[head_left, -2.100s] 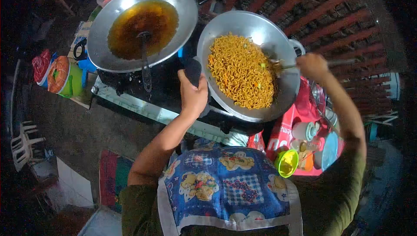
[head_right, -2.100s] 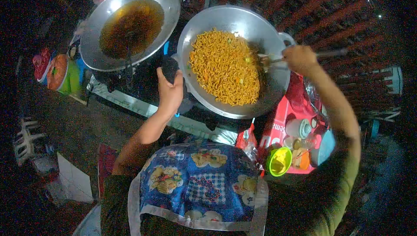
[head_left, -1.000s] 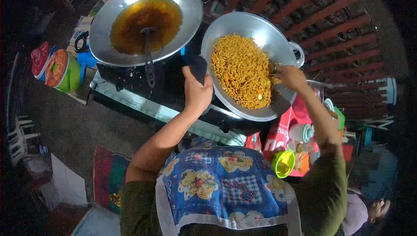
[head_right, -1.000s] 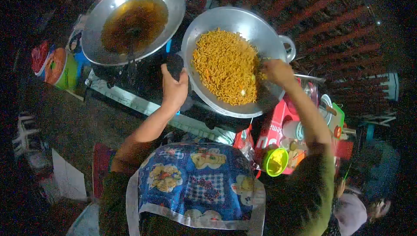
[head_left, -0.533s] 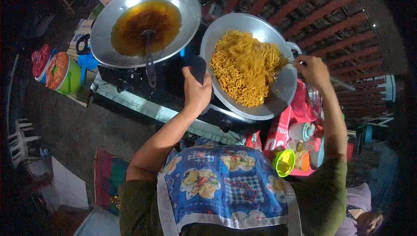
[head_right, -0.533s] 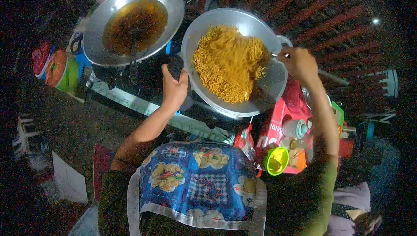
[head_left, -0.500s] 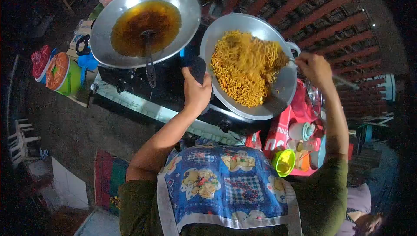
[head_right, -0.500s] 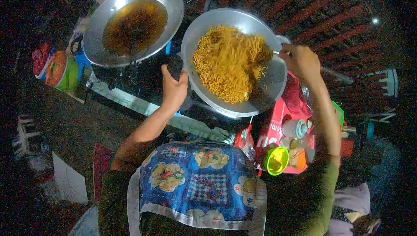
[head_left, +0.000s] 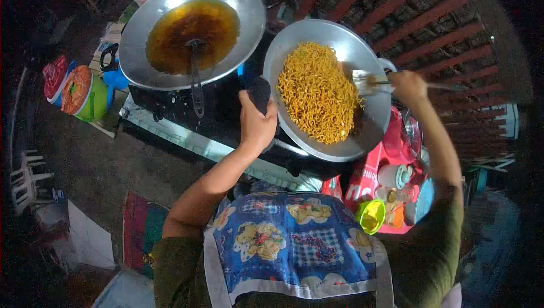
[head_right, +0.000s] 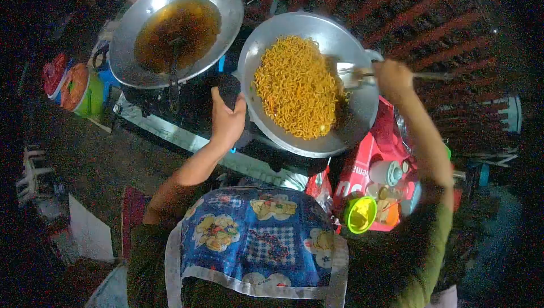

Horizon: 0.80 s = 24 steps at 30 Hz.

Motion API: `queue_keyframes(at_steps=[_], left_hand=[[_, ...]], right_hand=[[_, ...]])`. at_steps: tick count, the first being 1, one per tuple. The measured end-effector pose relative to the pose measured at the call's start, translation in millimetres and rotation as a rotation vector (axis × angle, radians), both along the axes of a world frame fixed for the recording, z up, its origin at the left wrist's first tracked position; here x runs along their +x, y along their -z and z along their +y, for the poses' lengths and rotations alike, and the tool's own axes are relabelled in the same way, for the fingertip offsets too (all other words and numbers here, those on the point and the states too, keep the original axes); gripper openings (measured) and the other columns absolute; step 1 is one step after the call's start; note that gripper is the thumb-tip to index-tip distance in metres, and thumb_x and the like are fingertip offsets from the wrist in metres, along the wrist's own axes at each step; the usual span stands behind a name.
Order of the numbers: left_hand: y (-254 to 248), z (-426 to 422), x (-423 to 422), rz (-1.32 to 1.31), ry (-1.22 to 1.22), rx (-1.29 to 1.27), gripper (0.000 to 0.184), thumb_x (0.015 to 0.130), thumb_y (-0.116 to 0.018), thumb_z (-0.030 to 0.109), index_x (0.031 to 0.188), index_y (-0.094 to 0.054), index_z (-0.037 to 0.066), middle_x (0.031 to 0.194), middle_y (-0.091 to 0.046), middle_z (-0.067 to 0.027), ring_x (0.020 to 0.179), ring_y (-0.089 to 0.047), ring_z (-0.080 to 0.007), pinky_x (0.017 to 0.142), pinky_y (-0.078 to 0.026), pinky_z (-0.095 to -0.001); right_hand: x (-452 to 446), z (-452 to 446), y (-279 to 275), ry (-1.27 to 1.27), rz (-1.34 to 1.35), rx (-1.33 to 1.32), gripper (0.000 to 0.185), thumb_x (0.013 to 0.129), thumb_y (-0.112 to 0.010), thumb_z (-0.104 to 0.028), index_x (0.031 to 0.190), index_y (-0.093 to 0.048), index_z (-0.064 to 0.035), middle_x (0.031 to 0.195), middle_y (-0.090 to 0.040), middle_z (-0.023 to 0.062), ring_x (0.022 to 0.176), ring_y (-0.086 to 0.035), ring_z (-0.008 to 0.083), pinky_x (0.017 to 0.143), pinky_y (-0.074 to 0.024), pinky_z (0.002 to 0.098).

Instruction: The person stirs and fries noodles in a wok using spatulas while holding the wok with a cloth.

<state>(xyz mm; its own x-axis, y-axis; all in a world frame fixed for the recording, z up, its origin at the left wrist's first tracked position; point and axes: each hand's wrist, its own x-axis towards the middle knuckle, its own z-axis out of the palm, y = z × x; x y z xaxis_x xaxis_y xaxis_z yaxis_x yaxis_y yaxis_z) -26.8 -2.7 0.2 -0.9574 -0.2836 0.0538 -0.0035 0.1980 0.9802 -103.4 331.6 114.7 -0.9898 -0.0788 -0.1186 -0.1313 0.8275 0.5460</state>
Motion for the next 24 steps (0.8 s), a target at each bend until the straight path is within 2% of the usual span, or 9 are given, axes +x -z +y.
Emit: queue_keyframes(at_steps=[2, 4, 7, 11, 13, 17, 21, 23, 24], left_hand=[[-2, -3, 2, -0.011, 0.006, 0.014, 0.044, 0.08, -0.055, 0.016, 0.11, -0.031, -0.006, 0.093, -0.051, -0.0288, 0.09, -0.052, -0.0418, 0.079, -0.04, -0.0425], [-4, -10, 0, -0.2, 0.179, 0.2, 0.065, 0.081, -0.057, 0.021, 0.125, -0.022, -0.012, 0.117, -0.042, -0.0301, 0.11, -0.044, -0.0325, 0.094, -0.032, -0.0353], [-14, -6, 4, -0.207, 0.097, -0.008, 0.068, 0.082, -0.057, 0.023, 0.126, -0.021, -0.013, 0.119, -0.041, -0.0308, 0.112, -0.042, -0.0332, 0.095, -0.031, -0.0362], [-8, -4, 1, -0.189, 0.097, 0.045, 0.071, 0.082, -0.057, 0.026, 0.127, -0.019, -0.013, 0.122, -0.038, -0.032, 0.116, -0.039, -0.0345, 0.097, -0.029, -0.0359], [-9, -1, 2, -0.03, 0.009, -0.009, 0.042, 0.08, -0.056, 0.015, 0.108, -0.031, -0.005, 0.096, -0.051, -0.0277, 0.092, -0.051, -0.0408, 0.081, -0.039, -0.0417], [9, 0, 1, 0.016, -0.022, -0.076, 0.041, 0.081, -0.056, 0.014, 0.108, -0.032, -0.004, 0.093, -0.052, -0.0262, 0.089, -0.053, -0.0385, 0.079, -0.04, -0.0413], [-4, -1, 3, -0.055, 0.016, 0.038, 0.041, 0.08, -0.056, 0.013, 0.107, -0.032, -0.004, 0.093, -0.052, -0.0259, 0.089, -0.053, -0.0381, 0.079, -0.04, -0.041], [-1, -1, 1, -0.039, 0.013, 0.021, 0.041, 0.079, -0.056, 0.013, 0.107, -0.032, -0.004, 0.093, -0.051, -0.0254, 0.089, -0.053, -0.0377, 0.079, -0.04, -0.0407], [-2, -1, 2, -0.043, 0.01, 0.022, 0.041, 0.079, -0.056, 0.013, 0.107, -0.032, -0.004, 0.093, -0.051, -0.0254, 0.089, -0.053, -0.0377, 0.079, -0.04, -0.0407]], right_hand=[[-4, -15, 52, -0.093, -0.017, -0.226, 0.022, 0.079, -0.055, -0.031, 0.093, -0.063, -0.0157, 0.079, -0.063, 0.0141, 0.072, -0.062, 0.0292, 0.066, -0.0493, 0.0389], [-7, -29, 89, -0.106, 0.017, -0.428, 0.022, 0.078, -0.057, -0.032, 0.092, -0.063, -0.0157, 0.08, -0.062, 0.0136, 0.072, -0.061, 0.0312, 0.064, -0.0484, 0.0395], [3, -37, 61, -0.16, 0.036, -0.651, 0.02, 0.075, -0.06, -0.031, 0.088, -0.064, -0.0153, 0.076, -0.062, 0.0125, 0.069, -0.061, 0.0311, 0.06, -0.0477, 0.0397], [20, -49, -20, -0.072, 0.043, -0.36, 0.017, 0.075, -0.06, -0.029, 0.086, -0.064, -0.0163, 0.073, -0.063, 0.0101, 0.066, -0.061, 0.0296, 0.058, -0.0476, 0.0393], [31, -53, -45, -0.193, 0.184, -0.225, 0.015, 0.076, -0.057, -0.029, 0.082, -0.064, -0.0164, 0.069, -0.062, 0.0091, 0.063, -0.061, 0.0287, 0.056, -0.0471, 0.0391], [33, -62, -78, -0.191, 0.094, -0.01, 0.012, 0.074, -0.054, -0.02, 0.081, -0.064, -0.018, 0.069, -0.063, 0.0094, 0.062, -0.063, 0.0266, 0.055, -0.05, 0.039], [9, -23, -53, -0.096, -0.072, 0.205, 0.016, 0.076, -0.054, -0.024, 0.084, -0.063, -0.0123, 0.072, -0.063, 0.0114, 0.07, -0.064, 0.0273, 0.061, -0.0512, 0.0376], [6, -25, -23, -0.075, -0.231, 0.172, 0.019, 0.077, -0.055, -0.027, 0.089, -0.063, -0.0143, 0.079, -0.064, 0.0128, 0.078, -0.063, 0.027, 0.065, -0.0511, 0.0383], [6, -21, 7, -0.087, -0.222, -0.035, 0.02, 0.077, -0.056, -0.028, 0.092, -0.063, -0.0152, 0.083, -0.063, 0.0136, 0.079, -0.063, 0.0277, 0.067, -0.0507, 0.0388]])
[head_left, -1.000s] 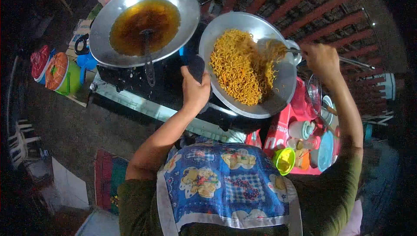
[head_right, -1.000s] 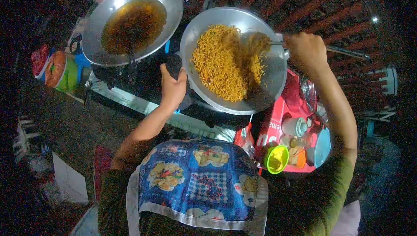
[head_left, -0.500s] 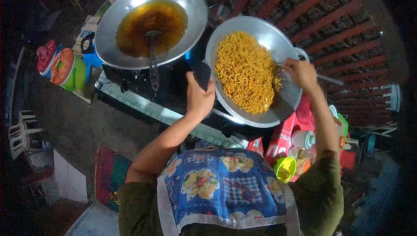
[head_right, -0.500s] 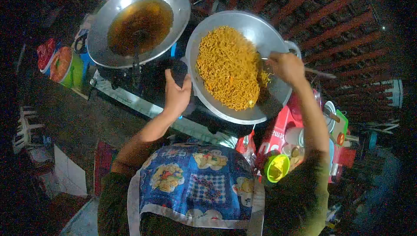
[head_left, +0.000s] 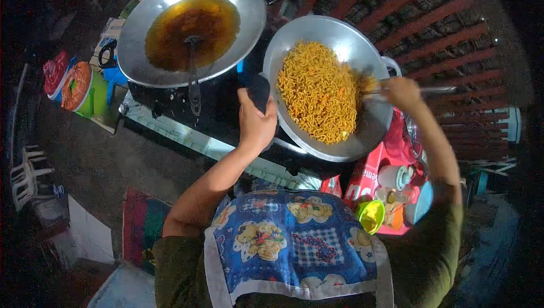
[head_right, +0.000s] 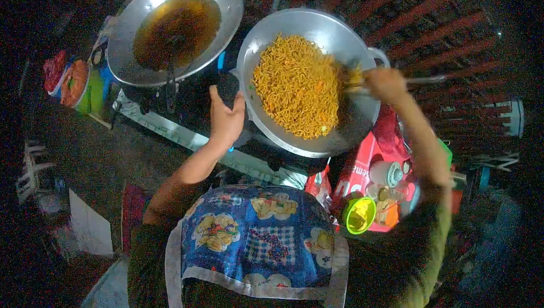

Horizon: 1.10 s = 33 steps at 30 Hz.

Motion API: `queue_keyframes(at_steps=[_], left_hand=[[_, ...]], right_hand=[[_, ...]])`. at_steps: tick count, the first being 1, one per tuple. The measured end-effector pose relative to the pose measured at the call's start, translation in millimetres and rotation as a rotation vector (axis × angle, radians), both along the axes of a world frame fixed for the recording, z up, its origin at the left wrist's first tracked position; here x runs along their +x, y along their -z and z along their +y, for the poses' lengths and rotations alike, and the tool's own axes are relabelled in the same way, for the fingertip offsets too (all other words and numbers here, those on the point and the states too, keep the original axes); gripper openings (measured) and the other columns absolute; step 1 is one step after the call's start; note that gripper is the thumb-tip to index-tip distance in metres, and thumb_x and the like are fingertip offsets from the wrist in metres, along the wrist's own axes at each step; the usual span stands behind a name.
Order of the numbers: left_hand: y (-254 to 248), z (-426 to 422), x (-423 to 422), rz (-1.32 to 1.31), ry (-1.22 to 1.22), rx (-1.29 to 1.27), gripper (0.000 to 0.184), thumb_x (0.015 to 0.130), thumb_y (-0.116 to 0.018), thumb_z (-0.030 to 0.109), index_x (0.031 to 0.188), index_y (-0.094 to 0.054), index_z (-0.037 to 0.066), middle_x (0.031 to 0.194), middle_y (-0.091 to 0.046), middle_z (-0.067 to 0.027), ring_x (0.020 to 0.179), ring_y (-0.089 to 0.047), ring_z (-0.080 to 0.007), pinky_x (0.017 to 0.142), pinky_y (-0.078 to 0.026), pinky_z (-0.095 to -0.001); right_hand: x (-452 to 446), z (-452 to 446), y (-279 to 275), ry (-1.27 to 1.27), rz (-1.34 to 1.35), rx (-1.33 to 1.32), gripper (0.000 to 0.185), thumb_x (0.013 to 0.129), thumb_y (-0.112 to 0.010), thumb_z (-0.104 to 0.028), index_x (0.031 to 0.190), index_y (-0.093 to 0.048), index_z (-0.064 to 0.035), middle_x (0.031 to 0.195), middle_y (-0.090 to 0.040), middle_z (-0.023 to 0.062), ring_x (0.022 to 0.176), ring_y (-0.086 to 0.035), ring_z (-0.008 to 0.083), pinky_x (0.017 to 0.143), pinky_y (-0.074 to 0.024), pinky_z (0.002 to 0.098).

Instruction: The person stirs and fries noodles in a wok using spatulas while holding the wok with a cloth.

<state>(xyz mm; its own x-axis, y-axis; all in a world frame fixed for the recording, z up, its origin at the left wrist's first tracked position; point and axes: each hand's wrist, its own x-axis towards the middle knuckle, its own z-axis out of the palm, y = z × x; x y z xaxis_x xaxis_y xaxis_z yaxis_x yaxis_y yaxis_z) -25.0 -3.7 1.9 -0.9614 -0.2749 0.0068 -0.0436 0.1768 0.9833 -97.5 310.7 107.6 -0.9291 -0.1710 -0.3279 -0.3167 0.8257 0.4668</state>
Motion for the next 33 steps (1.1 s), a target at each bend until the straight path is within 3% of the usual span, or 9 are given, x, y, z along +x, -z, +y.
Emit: queue_keyframes(at_steps=[3, 7, 14, 16, 25, 28, 30, 32, 33], left_hand=[[-2, 2, -1, 0.052, -0.027, -0.03, 0.041, 0.079, -0.056, 0.012, 0.107, -0.032, -0.004, 0.093, -0.052, -0.0254, 0.088, -0.053, -0.0379, 0.078, -0.04, -0.0404], [-1, 1, 0, 0.0, 0.009, -0.017, 0.041, 0.079, -0.056, 0.012, 0.107, -0.031, -0.004, 0.095, -0.052, -0.0263, 0.09, -0.053, -0.0387, 0.079, -0.04, -0.0402], [0, 2, -1, 0.013, -0.03, -0.08, 0.041, 0.08, -0.056, 0.014, 0.108, -0.031, -0.004, 0.095, -0.052, -0.026, 0.091, -0.053, -0.0392, 0.08, -0.04, -0.0405], [3, 2, -1, 0.041, -0.026, -0.096, 0.041, 0.08, -0.056, 0.015, 0.108, -0.032, -0.004, 0.094, -0.052, -0.0257, 0.091, -0.053, -0.039, 0.08, -0.04, -0.0406], [3, -3, -3, -0.003, 0.039, 0.019, 0.039, 0.08, -0.056, 0.015, 0.106, -0.033, -0.003, 0.092, -0.052, -0.0254, 0.088, -0.053, -0.0386, 0.078, -0.04, -0.0415], [2, 0, 0, -0.006, -0.005, -0.046, 0.039, 0.08, -0.056, 0.014, 0.106, -0.032, -0.003, 0.093, -0.052, -0.0257, 0.087, -0.053, -0.0387, 0.078, -0.04, -0.0414], [-2, 1, 0, 0.01, -0.044, -0.104, 0.039, 0.08, -0.056, 0.014, 0.105, -0.032, -0.003, 0.093, -0.052, -0.0258, 0.088, -0.053, -0.0386, 0.078, -0.04, -0.0413], [-6, 1, 1, -0.033, -0.018, -0.077, 0.04, 0.079, -0.056, 0.014, 0.107, -0.032, -0.003, 0.095, -0.051, -0.0262, 0.089, -0.053, -0.0387, 0.079, -0.04, -0.0411], [-8, -1, 1, -0.032, -0.019, -0.08, 0.04, 0.079, -0.056, 0.014, 0.107, -0.032, -0.003, 0.095, -0.051, -0.0262, 0.089, -0.053, -0.0387, 0.079, -0.04, -0.0411]], right_hand=[[5, -17, 66, 0.134, 0.056, -0.506, 0.023, 0.077, -0.058, -0.027, 0.096, -0.063, -0.0161, 0.088, -0.063, 0.0151, 0.078, -0.062, 0.0291, 0.069, -0.0491, 0.039], [6, -22, 48, 0.182, -0.01, -0.734, 0.021, 0.076, -0.058, -0.025, 0.093, -0.064, -0.0138, 0.085, -0.063, 0.0154, 0.076, -0.062, 0.0287, 0.067, -0.048, 0.0386], [22, -17, -37, 0.159, 0.166, -0.481, 0.019, 0.077, -0.061, -0.026, 0.088, -0.065, -0.0113, 0.073, -0.063, 0.0124, 0.067, -0.062, 0.0267, 0.059, -0.046, 0.0348], [26, -33, -57, 0.208, 0.209, -0.34, 0.022, 0.075, -0.059, -0.033, 0.09, -0.064, -0.0183, 0.078, -0.063, 0.0128, 0.071, -0.06, 0.0323, 0.063, -0.0479, 0.0425], [17, -31, -87, -0.013, 0.174, 0.093, 0.019, 0.078, -0.053, -0.031, 0.085, -0.064, -0.0175, 0.076, -0.063, 0.0134, 0.069, -0.064, 0.0287, 0.061, -0.0515, 0.0408], [19, 13, -47, -0.132, 0.103, 0.199, 0.02, 0.079, -0.052, -0.03, 0.088, -0.064, -0.0166, 0.081, -0.063, 0.0163, 0.075, -0.063, 0.0284, 0.066, -0.0512, 0.0408], [16, 0, 1, 0.168, -0.195, 0.005, 0.024, 0.08, -0.051, -0.032, 0.09, -0.064, -0.0139, 0.084, -0.062, 0.0176, 0.081, -0.062, 0.028, 0.071, -0.0496, 0.0395], [20, 7, 54, 0.097, -0.09, -0.465, 0.023, 0.078, -0.055, -0.028, 0.09, -0.063, -0.0109, 0.084, -0.063, 0.0165, 0.081, -0.061, 0.029, 0.071, -0.0486, 0.0376], [21, 3, 73, 0.097, -0.089, -0.467, 0.023, 0.078, -0.055, -0.028, 0.09, -0.063, -0.0109, 0.084, -0.063, 0.0165, 0.081, -0.061, 0.029, 0.071, -0.0486, 0.0376]])
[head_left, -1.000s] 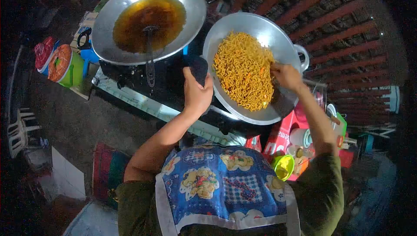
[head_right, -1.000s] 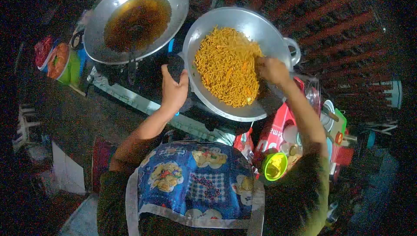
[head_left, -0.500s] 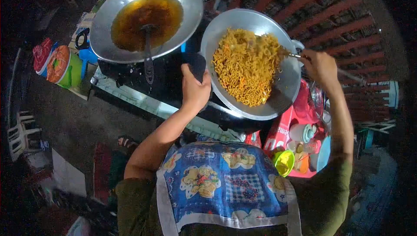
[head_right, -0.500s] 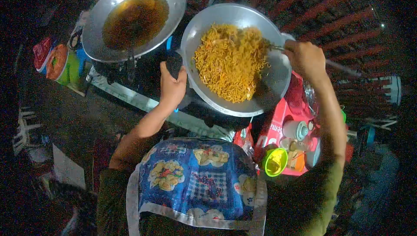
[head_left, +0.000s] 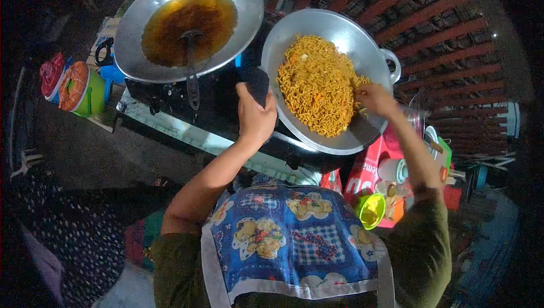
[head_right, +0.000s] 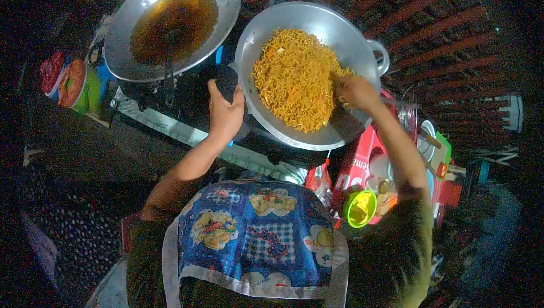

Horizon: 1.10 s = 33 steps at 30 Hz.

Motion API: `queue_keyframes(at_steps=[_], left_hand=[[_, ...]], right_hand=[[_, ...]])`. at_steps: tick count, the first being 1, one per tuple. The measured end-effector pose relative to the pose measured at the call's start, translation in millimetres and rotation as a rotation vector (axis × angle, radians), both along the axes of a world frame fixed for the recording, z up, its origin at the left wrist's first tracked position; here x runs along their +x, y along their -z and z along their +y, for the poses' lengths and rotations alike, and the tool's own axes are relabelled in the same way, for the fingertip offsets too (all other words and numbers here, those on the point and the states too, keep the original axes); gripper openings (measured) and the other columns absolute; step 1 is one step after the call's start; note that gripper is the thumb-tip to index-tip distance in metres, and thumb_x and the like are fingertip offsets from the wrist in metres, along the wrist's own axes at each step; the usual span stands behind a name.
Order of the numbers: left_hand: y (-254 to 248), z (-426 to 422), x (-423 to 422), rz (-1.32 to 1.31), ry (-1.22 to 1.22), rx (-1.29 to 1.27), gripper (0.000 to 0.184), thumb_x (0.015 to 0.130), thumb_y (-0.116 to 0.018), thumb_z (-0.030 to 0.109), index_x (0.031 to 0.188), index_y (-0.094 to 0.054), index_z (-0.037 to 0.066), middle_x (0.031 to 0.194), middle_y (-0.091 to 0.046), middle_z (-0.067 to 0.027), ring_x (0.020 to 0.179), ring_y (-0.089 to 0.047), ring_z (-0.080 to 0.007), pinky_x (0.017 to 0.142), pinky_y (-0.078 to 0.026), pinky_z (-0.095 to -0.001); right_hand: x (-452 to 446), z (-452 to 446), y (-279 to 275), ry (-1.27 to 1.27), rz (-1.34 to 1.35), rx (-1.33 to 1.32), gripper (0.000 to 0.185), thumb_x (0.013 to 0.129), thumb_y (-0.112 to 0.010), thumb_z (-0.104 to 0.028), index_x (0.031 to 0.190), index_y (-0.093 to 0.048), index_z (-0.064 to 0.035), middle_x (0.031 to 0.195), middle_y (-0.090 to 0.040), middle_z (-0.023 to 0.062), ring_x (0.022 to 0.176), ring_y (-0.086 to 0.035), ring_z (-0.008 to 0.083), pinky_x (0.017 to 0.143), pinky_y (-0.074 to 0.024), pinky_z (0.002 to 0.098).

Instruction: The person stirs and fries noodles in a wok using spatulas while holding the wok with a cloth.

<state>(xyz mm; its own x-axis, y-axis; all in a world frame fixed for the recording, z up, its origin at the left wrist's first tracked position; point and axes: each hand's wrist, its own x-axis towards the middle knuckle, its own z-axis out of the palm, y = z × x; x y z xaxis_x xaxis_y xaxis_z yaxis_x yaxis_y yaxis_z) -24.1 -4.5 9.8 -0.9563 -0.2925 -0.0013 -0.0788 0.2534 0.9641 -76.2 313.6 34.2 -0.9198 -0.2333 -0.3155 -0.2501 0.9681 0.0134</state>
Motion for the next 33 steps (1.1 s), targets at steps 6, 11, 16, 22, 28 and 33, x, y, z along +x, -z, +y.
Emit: queue_keyframes(at_steps=[6, 11, 16, 22, 28, 33], left_hand=[[-6, -5, -1, -0.152, 0.118, 0.048, 0.067, 0.082, -0.056, 0.025, 0.127, -0.021, -0.01, 0.119, -0.041, -0.032, 0.112, -0.042, -0.0382, 0.095, -0.032, -0.0378], [6, -4, -1, -0.075, 0.115, 0.05, 0.069, 0.082, -0.057, 0.026, 0.128, -0.02, -0.01, 0.118, -0.042, -0.0318, 0.111, -0.043, -0.0386, 0.095, -0.033, -0.0375], [10, -1, -2, 0.05, 0.047, 0.004, 0.045, 0.08, -0.056, 0.016, 0.109, -0.03, -0.007, 0.097, -0.05, -0.0292, 0.092, -0.051, -0.0414, 0.082, -0.038, -0.0427], [16, -3, -2, 0.034, 0.079, 0.031, 0.047, 0.08, -0.056, 0.017, 0.11, -0.03, -0.008, 0.097, -0.049, -0.0304, 0.094, -0.05, -0.0429, 0.082, -0.038, -0.0425], [10, -6, -2, 0.036, 0.1, 0.038, 0.044, 0.08, -0.057, 0.018, 0.106, -0.032, -0.007, 0.094, -0.05, -0.0294, 0.091, -0.051, -0.0422, 0.08, -0.039, -0.043], [8, -5, -2, 0.0, 0.104, 0.005, 0.041, 0.08, -0.057, 0.017, 0.103, -0.033, -0.006, 0.092, -0.05, -0.0289, 0.089, -0.051, -0.0422, 0.079, -0.039, -0.0434]], right_hand=[[-8, -19, -20, 0.294, -0.06, -0.558, 0.019, 0.074, -0.062, -0.019, 0.082, -0.063, -0.0022, 0.074, -0.063, 0.0113, 0.068, -0.06, 0.0167, 0.064, -0.0467, 0.0306], [-2, -7, -83, 0.245, 0.065, -0.344, 0.02, 0.073, -0.064, -0.022, 0.084, -0.064, -0.0052, 0.076, -0.063, 0.0138, 0.07, -0.062, 0.0224, 0.064, -0.047, 0.0339], [7, -32, -139, 0.206, 0.3, 0.137, 0.019, 0.078, -0.058, -0.027, 0.086, -0.063, -0.0107, 0.072, -0.062, 0.0136, 0.067, -0.061, 0.0296, 0.058, -0.0459, 0.0379], [14, -64, -169, 0.01, 0.361, 0.441, 0.018, 0.078, -0.057, -0.03, 0.086, -0.063, -0.015, 0.074, -0.062, 0.0124, 0.07, -0.06, 0.0327, 0.061, -0.0476, 0.0412], [11, -38, -167, 0.007, 0.173, 0.584, 0.028, 0.076, -0.058, -0.037, 0.085, -0.063, -0.0108, 0.077, -0.063, 0.0146, 0.071, -0.063, 0.0315, 0.065, -0.0503, 0.0405], [14, 7, -55, -0.05, -0.154, 0.23, 0.039, 0.076, -0.056, -0.045, 0.086, -0.064, -0.0081, 0.08, -0.064, 0.0142, 0.072, -0.062, 0.0347, 0.07, -0.0494, 0.0414]])
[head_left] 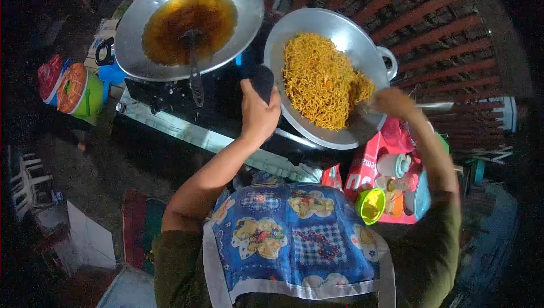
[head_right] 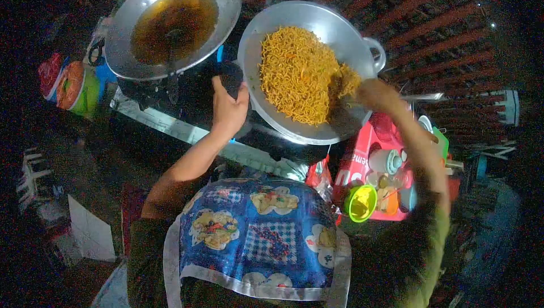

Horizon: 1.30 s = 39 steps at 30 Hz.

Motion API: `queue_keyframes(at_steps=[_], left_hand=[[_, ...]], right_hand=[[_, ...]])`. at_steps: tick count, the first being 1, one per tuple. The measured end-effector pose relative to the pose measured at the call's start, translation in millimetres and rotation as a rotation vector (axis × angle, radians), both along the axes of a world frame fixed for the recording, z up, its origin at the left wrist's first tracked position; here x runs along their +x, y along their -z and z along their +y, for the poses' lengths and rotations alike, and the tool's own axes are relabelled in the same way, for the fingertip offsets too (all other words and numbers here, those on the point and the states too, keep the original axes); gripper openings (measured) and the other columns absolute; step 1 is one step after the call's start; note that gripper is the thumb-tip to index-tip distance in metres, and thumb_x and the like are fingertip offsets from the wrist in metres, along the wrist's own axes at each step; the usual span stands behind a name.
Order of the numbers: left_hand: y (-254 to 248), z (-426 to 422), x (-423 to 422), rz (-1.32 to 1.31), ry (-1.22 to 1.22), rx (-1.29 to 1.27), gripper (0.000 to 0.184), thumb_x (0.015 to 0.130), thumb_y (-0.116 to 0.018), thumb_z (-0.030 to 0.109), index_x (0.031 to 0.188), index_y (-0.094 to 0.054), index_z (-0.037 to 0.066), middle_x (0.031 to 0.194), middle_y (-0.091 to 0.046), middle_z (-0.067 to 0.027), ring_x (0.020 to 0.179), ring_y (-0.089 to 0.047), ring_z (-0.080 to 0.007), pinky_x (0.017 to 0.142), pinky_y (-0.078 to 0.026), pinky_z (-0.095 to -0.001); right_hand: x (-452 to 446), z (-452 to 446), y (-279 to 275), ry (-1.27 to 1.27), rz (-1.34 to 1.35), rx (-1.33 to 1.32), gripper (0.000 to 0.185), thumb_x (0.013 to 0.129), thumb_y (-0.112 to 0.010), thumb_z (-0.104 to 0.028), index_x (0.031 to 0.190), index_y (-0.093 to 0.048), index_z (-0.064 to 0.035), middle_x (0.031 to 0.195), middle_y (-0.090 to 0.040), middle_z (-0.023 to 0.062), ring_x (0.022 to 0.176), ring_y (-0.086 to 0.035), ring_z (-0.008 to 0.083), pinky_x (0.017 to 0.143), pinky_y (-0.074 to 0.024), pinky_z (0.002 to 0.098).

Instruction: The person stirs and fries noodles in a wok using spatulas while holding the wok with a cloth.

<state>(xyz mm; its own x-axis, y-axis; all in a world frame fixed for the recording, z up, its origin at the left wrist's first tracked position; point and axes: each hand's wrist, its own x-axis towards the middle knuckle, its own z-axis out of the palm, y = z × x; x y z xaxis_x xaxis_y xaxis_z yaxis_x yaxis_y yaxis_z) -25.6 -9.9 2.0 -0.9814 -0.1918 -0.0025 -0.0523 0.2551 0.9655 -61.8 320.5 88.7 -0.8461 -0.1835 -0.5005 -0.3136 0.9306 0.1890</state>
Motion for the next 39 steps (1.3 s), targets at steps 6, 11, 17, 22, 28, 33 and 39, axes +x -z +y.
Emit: queue_keyframes(at_steps=[6, 11, 17, 22, 28, 33, 39], left_hand=[[0, -1, 2, 0.068, 0.03, 0.008, 0.04, 0.08, -0.056, 0.015, 0.104, -0.033, -0.007, 0.092, -0.05, -0.0277, 0.089, -0.051, -0.0405, 0.08, -0.039, -0.0424], [1, -1, 3, 0.103, 0.007, -0.01, 0.042, 0.081, -0.056, 0.016, 0.107, -0.031, -0.006, 0.097, -0.049, -0.0267, 0.092, -0.051, -0.0396, 0.08, -0.039, -0.0427], [-9, -2, 5, 0.022, 0.029, 0.049, 0.043, 0.081, -0.055, 0.018, 0.107, -0.031, -0.006, 0.097, -0.049, -0.0278, 0.092, -0.051, -0.0397, 0.08, -0.039, -0.0422], [-2, -7, 2, 0.013, 0.088, 0.081, 0.046, 0.08, -0.058, 0.021, 0.107, -0.031, -0.006, 0.095, -0.051, -0.0274, 0.091, -0.053, -0.0378, 0.08, -0.04, -0.0407], [-2, -20, 1, -0.182, 0.231, 0.242, 0.066, 0.079, -0.061, 0.031, 0.122, -0.026, -0.005, 0.11, -0.05, -0.0204, 0.101, -0.05, -0.0283, 0.087, -0.038, -0.0333], [6, -24, -6, -0.21, 0.282, 0.258, 0.067, 0.079, -0.06, 0.03, 0.124, -0.024, -0.006, 0.111, -0.049, -0.0182, 0.102, -0.049, -0.0265, 0.088, -0.038, -0.0315], [-3, -23, -4, -0.194, 0.298, 0.303, 0.055, 0.08, -0.057, 0.021, 0.115, -0.026, -0.007, 0.106, -0.046, -0.0282, 0.101, -0.049, -0.0335, 0.088, -0.036, -0.0358]], right_hand=[[13, -52, 67, 0.458, 0.283, -0.686, 0.021, 0.075, -0.064, -0.025, 0.083, -0.063, -0.0063, 0.068, -0.061, 0.0156, 0.064, -0.061, 0.0272, 0.058, -0.0459, 0.036], [20, -39, -1, 0.372, 0.325, -0.533, 0.019, 0.074, -0.065, -0.022, 0.084, -0.063, -0.0065, 0.07, -0.061, 0.017, 0.066, -0.062, 0.0265, 0.058, -0.0461, 0.0356], [27, -43, -68, 0.361, 0.449, -0.228, 0.021, 0.075, -0.059, -0.026, 0.088, -0.063, -0.0107, 0.077, -0.061, 0.018, 0.074, -0.06, 0.0342, 0.062, -0.0469, 0.042], [28, -93, -102, 0.235, 0.566, 0.24, 0.02, 0.079, -0.053, -0.026, 0.092, -0.062, -0.0135, 0.076, -0.062, 0.0165, 0.074, -0.062, 0.0314, 0.062, -0.0492, 0.0405], [27, -75, -102, -0.205, 0.719, 0.196, 0.016, 0.078, -0.05, -0.017, 0.09, -0.061, -0.0156, 0.077, -0.061, 0.011, 0.069, -0.061, 0.0292, 0.058, -0.0491, 0.0397], [34, -85, -127, -0.062, 0.559, 0.461, 0.014, 0.077, -0.051, -0.019, 0.082, -0.064, -0.0152, 0.084, -0.061, 0.0121, 0.075, -0.062, 0.029, 0.065, -0.0498, 0.0416], [32, -61, -102, 0.358, -0.163, 0.167, 0.019, 0.075, -0.057, -0.026, 0.084, -0.065, -0.0116, 0.083, -0.063, 0.0124, 0.08, -0.061, 0.0282, 0.07, -0.0491, 0.0394]])
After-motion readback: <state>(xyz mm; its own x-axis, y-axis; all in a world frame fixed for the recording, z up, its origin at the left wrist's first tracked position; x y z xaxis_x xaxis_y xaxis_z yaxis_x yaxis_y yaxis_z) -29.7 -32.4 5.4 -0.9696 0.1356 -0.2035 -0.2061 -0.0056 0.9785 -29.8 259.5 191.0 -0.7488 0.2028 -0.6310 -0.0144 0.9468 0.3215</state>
